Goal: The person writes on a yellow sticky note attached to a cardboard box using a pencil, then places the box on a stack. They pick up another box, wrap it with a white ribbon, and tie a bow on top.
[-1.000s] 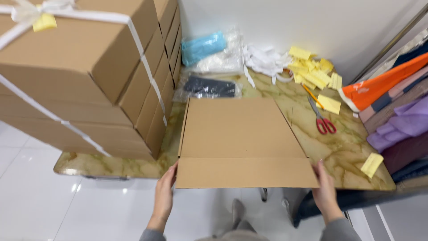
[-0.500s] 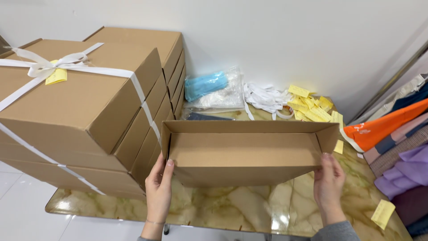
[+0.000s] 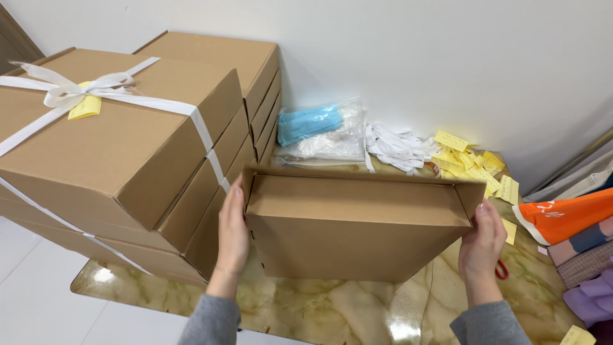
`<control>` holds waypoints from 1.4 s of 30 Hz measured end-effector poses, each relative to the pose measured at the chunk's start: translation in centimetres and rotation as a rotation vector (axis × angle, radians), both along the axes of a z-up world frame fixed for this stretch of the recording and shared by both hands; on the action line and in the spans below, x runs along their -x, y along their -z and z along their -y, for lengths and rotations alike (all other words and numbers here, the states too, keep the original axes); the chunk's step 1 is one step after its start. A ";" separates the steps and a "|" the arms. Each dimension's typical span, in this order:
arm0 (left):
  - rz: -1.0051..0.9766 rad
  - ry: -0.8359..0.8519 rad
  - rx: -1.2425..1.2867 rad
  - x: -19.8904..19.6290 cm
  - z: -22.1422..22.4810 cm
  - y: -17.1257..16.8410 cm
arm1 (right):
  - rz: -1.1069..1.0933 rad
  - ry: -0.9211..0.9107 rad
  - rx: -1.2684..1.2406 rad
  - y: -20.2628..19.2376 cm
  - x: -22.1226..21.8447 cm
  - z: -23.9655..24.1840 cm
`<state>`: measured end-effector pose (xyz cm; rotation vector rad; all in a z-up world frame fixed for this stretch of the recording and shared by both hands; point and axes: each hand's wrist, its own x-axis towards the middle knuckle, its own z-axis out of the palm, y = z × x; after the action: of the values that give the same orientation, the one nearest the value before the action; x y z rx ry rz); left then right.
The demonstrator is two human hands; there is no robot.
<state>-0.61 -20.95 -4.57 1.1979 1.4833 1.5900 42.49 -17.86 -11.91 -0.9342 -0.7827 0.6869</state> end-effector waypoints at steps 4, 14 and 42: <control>-0.028 0.073 -0.045 -0.3 -0.9 -2.0 | 0.215 -0.092 0.024 -5.0 2.5 1.1; 0.132 0.057 -0.009 -1.5 7.8 1.6 | 0.242 0.044 0.000 1.7 1.3 8.8; -0.546 -0.168 0.503 2.8 8.4 26.3 | 0.163 -0.227 0.768 22.0 -5.7 13.9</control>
<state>-3.43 -29.39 -30.92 1.2771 2.2140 0.9128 48.19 -31.74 -33.86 -1.6246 -0.7831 1.1594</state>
